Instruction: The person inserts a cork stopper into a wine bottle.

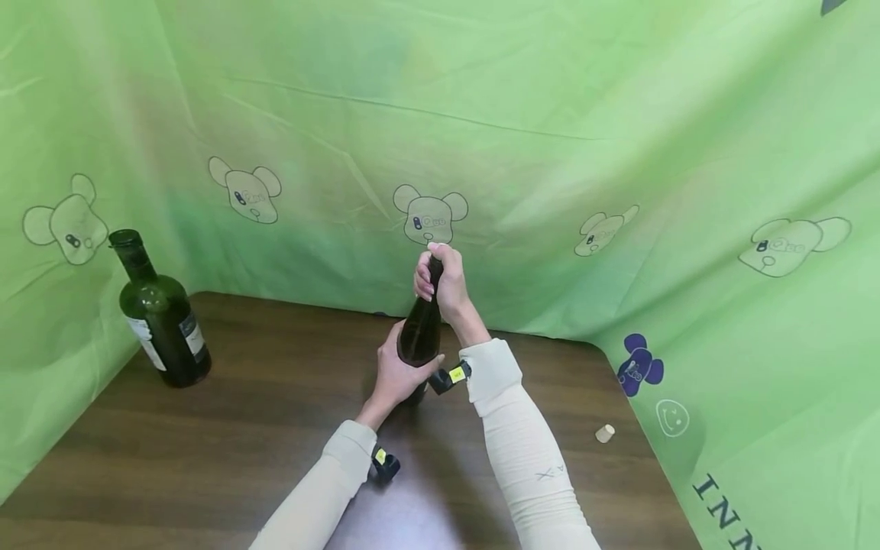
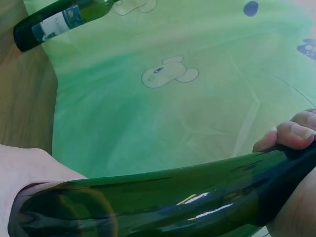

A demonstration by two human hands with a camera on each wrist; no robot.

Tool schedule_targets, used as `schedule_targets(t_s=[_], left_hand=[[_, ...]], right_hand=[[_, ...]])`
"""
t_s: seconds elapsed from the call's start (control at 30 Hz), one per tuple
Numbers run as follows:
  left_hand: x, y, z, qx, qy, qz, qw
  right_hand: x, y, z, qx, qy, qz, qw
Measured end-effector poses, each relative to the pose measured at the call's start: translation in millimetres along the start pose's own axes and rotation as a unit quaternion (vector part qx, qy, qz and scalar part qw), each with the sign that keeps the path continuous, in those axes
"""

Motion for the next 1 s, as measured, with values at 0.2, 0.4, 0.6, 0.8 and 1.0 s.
schedule_targets(t_s=[0.2,0.4,0.6,0.8,1.0], left_hand=[[-2.0,0.6,2.5,-0.01,0.0,-0.002,0.9999],[-1.8,0.5,2.6,-0.016,0.007,-0.001,0.9998],[-1.7,-1.3,1.9,-0.01,0.014,-0.011,0.9998],[-3.4,-2.0,3.2,-0.017,0.016,-0.018,0.9996],[-1.1,2.1,3.2,-0.012,0.012,-0.012,0.9998]], right_hand=[[-4.4,-1,-4,-0.017,-0.013,-0.002,0.9998],[-4.7,-5,-10,-0.003,-0.006,-0.004,1.0],[-1.1,-4,-8,0.008,-0.005,0.016,0.9998],[-1.8,-2,-8,0.018,0.015,0.033,0.9992],[0.0,-3,-6,0.03,0.041,0.034,0.9981]])
Point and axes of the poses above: each hand's wrist, its own x-axis towards the middle knuckle, its own y-axis out of the palm, z = x × y, the point moved 1 cm from there along x, towards the middle knuckle, and after that the axes turned 15 degrees about -z, right-handed, at the moved point
